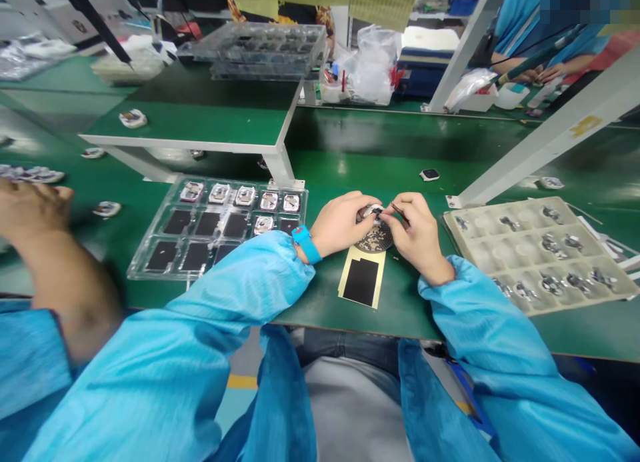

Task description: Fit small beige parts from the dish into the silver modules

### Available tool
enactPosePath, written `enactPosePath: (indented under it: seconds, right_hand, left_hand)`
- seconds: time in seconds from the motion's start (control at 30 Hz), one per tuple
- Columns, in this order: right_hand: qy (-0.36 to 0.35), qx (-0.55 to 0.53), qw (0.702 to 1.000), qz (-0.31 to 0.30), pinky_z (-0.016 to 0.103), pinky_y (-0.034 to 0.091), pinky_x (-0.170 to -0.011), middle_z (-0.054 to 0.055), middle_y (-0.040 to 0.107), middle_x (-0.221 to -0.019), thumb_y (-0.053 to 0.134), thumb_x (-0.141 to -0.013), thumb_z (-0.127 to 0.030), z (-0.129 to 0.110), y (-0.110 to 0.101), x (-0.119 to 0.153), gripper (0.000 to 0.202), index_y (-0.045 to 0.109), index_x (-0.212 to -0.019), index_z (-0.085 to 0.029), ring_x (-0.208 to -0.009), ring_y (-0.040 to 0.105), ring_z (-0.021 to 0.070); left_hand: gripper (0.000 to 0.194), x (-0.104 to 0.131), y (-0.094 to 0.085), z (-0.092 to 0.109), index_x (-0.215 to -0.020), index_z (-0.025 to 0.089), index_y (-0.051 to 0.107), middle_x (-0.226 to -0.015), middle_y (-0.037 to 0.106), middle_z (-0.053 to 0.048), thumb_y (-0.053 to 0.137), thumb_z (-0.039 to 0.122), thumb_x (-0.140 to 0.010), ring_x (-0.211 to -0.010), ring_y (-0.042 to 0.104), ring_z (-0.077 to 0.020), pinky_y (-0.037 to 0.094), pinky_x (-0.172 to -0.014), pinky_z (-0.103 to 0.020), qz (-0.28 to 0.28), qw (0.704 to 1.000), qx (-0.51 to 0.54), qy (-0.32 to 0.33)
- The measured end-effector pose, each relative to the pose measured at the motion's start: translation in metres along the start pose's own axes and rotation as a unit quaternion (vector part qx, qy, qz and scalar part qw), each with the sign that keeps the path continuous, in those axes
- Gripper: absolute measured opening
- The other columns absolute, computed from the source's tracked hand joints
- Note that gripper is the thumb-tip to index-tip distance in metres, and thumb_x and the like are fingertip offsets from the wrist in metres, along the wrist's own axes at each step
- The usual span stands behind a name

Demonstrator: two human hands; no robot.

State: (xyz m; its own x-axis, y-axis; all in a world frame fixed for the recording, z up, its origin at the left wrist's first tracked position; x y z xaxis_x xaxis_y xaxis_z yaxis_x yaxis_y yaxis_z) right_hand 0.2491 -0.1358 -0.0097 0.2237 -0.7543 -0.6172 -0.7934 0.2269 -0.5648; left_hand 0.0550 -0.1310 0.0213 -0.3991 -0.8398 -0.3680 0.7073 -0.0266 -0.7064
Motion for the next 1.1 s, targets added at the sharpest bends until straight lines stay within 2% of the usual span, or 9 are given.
enactPosePath:
  seconds: [0.1, 0.23, 0.37, 0.43, 0.53, 0.67, 0.83, 0.93, 1.1]
  right_hand:
    - [0.008, 0.016, 0.999, -0.029, 0.040, 0.055, -0.084, 0.009, 0.063, -0.111, 0.060, -0.096, -0.025, 0.005, 0.002, 0.000, 0.006, 0.063, -0.102, -0.025, -0.102, 0.064, 0.0253]
    - [0.026, 0.030, 0.997, -0.067, 0.040, 0.054, -0.084, 0.009, 0.065, -0.111, 0.060, -0.097, -0.028, 0.018, 0.007, 0.001, 0.009, 0.064, -0.102, -0.023, -0.100, 0.065, 0.0252]
    - [0.033, 0.024, 0.994, -0.097, 0.039, 0.054, -0.083, 0.008, 0.068, -0.105, 0.059, -0.098, -0.032, 0.027, 0.006, 0.003, 0.015, 0.071, -0.101, -0.022, -0.094, 0.067, 0.0230]
    - [0.028, 0.003, 0.997, -0.073, 0.038, 0.054, -0.078, 0.007, 0.068, -0.099, 0.062, -0.097, -0.034, 0.024, 0.002, 0.002, 0.016, 0.073, -0.097, -0.022, -0.089, 0.066, 0.0219]
    - [0.022, -0.038, 0.998, -0.039, 0.037, 0.052, -0.069, 0.006, 0.067, -0.090, 0.066, -0.094, -0.032, 0.010, -0.007, 0.000, 0.015, 0.073, -0.087, -0.021, -0.080, 0.065, 0.0204]
    - [0.021, -0.084, 0.996, -0.032, 0.039, 0.052, -0.073, 0.007, 0.069, -0.089, 0.055, -0.101, -0.031, -0.014, -0.024, -0.001, 0.027, 0.072, -0.082, -0.023, -0.082, 0.065, 0.0211]
    - [0.066, -0.089, 0.994, -0.007, 0.036, 0.051, -0.066, 0.004, 0.067, -0.072, 0.045, -0.106, -0.042, -0.020, -0.031, 0.005, 0.043, 0.075, -0.081, -0.024, -0.067, 0.064, 0.0176]
    - [0.173, -0.146, 0.971, -0.076, 0.030, 0.049, -0.055, 0.000, 0.061, -0.055, 0.045, -0.104, -0.053, -0.016, -0.023, 0.007, 0.047, 0.074, -0.082, -0.023, -0.051, 0.060, 0.0137]
    - [0.253, -0.283, 0.903, -0.200, 0.027, 0.056, -0.056, 0.002, 0.072, -0.069, 0.072, -0.087, -0.059, -0.015, -0.009, 0.008, 0.039, 0.066, -0.087, -0.021, -0.057, 0.067, 0.0140]
  left_hand:
    - [0.026, -0.017, 0.003, -0.015, -0.111, 0.021, 0.077, -0.092, 0.071, -0.005, 0.061, 0.022, -0.090, -0.082, 0.064, -0.0199, 0.049, -0.075, -0.031, 0.009, 1.000, -0.011, -0.025]
    - [0.028, -0.062, 0.003, -0.060, -0.114, 0.019, 0.077, -0.101, 0.076, -0.009, 0.062, 0.023, -0.091, -0.088, 0.068, -0.0230, 0.050, -0.080, -0.033, -0.013, 0.990, -0.078, -0.121]
    - [0.042, -0.086, -0.018, -0.094, -0.127, 0.010, 0.070, -0.124, 0.071, -0.019, 0.064, 0.033, -0.093, -0.110, 0.067, -0.0302, 0.050, -0.094, -0.038, -0.054, 0.963, -0.157, -0.214]
    - [0.041, -0.079, -0.037, -0.097, -0.126, 0.011, 0.071, -0.124, 0.071, -0.019, 0.061, 0.035, -0.095, -0.112, 0.066, -0.0303, 0.048, -0.097, -0.039, -0.059, 0.964, -0.168, -0.200]
    - [0.030, -0.049, -0.070, -0.092, -0.104, 0.017, 0.079, -0.101, 0.077, -0.012, 0.054, 0.033, -0.097, -0.096, 0.070, -0.0263, 0.051, -0.089, -0.035, -0.121, 0.953, -0.215, -0.173]
    - [0.017, -0.009, -0.098, -0.086, -0.089, 0.018, 0.079, -0.098, 0.076, -0.013, 0.067, 0.029, -0.087, -0.096, 0.070, -0.0300, 0.051, -0.087, -0.036, -0.176, 0.893, -0.351, -0.222]
    - [0.024, 0.008, -0.100, -0.091, -0.107, 0.021, 0.079, -0.122, 0.071, -0.014, 0.064, 0.031, -0.090, -0.106, 0.069, -0.0306, 0.051, -0.093, -0.037, -0.186, 0.885, -0.360, -0.231]
    - [0.028, 0.007, -0.097, -0.093, -0.109, 0.019, 0.079, -0.125, 0.069, -0.017, 0.054, 0.026, -0.096, -0.107, 0.069, -0.0326, 0.052, -0.091, -0.040, -0.152, 0.890, -0.367, -0.223]
    - [0.027, 0.008, -0.093, -0.094, -0.110, 0.019, 0.077, -0.123, 0.069, -0.015, 0.056, 0.027, -0.095, -0.107, 0.069, -0.0334, 0.053, -0.086, -0.040, -0.116, 0.882, -0.410, -0.204]
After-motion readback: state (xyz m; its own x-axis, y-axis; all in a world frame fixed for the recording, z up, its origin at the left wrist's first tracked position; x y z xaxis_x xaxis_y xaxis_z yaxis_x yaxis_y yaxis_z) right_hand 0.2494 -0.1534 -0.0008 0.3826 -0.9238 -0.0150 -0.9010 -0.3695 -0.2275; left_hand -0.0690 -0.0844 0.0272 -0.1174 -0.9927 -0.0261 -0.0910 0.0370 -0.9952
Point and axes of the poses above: each hand's wrist, its own x-axis away from the middle knuckle, its own y-axis out of the palm, z = x × y, the point moved 1 cm from there along -x, towards the middle knuckle
